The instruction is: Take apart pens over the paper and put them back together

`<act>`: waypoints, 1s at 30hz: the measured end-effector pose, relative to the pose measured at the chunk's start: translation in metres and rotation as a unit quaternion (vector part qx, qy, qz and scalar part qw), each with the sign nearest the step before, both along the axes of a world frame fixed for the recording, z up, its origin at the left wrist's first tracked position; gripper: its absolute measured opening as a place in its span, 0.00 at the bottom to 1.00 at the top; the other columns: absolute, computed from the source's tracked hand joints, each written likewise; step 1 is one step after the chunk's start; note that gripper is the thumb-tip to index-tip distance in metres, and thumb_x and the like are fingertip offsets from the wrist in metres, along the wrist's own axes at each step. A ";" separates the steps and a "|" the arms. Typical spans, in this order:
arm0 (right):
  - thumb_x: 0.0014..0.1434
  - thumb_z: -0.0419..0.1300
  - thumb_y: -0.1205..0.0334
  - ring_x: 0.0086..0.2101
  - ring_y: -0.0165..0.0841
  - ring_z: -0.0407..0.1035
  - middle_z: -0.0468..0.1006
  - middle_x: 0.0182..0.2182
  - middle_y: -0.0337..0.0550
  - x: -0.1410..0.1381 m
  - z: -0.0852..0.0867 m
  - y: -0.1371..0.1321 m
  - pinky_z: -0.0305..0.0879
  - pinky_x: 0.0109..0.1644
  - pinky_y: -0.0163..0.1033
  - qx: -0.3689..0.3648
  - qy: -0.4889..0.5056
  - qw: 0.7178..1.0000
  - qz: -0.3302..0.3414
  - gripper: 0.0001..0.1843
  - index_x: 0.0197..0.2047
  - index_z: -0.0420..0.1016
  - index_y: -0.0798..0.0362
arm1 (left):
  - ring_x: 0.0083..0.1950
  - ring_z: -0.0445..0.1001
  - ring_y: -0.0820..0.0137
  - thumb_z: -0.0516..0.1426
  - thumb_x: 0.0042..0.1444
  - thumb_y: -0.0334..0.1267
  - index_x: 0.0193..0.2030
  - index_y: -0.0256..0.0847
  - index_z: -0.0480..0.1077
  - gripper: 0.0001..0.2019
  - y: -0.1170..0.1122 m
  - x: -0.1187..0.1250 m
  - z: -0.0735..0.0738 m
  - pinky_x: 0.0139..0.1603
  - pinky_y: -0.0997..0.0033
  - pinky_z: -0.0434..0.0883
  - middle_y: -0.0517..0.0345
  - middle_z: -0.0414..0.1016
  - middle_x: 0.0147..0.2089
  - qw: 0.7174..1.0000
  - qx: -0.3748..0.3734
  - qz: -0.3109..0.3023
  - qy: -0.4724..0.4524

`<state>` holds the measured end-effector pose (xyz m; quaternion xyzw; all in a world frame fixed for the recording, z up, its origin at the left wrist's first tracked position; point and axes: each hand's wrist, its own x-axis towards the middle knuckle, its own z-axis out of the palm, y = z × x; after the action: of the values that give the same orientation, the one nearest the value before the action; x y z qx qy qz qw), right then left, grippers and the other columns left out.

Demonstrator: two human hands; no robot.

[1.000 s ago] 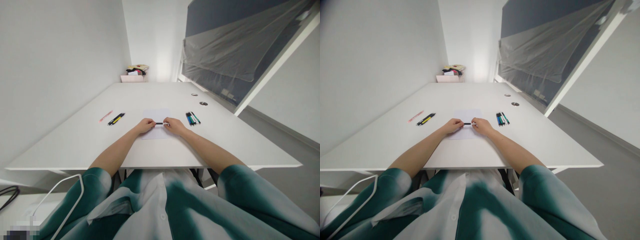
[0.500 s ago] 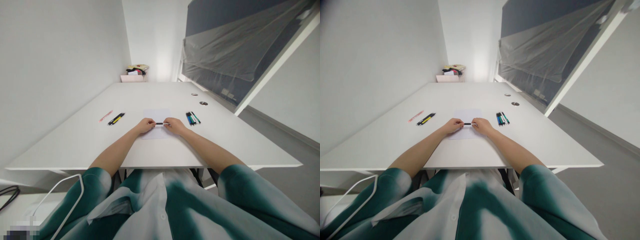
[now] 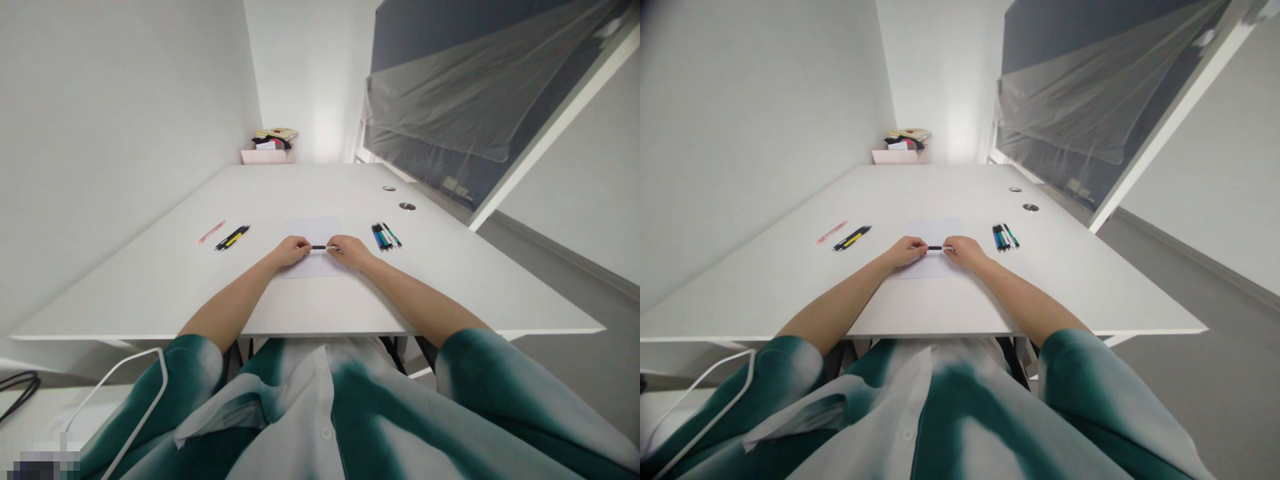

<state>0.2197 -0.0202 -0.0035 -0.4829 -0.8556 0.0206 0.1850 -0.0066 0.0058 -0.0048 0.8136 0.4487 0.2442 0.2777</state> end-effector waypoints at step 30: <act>0.48 0.65 0.44 0.24 0.28 0.61 0.71 0.21 0.36 0.025 0.006 0.019 0.56 0.29 0.35 -0.143 0.395 0.907 -0.015 0.19 0.30 0.74 0.53 | 0.47 0.73 0.60 0.55 0.57 0.37 0.39 0.41 0.74 0.08 -0.006 -0.001 0.006 0.55 0.56 0.65 0.52 0.79 0.41 0.965 0.232 0.055 0.105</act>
<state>0.2443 -0.0009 0.0029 -0.4693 -0.6928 0.3296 0.4371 -0.0074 0.0003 0.0011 0.8507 0.4510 0.2694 0.0188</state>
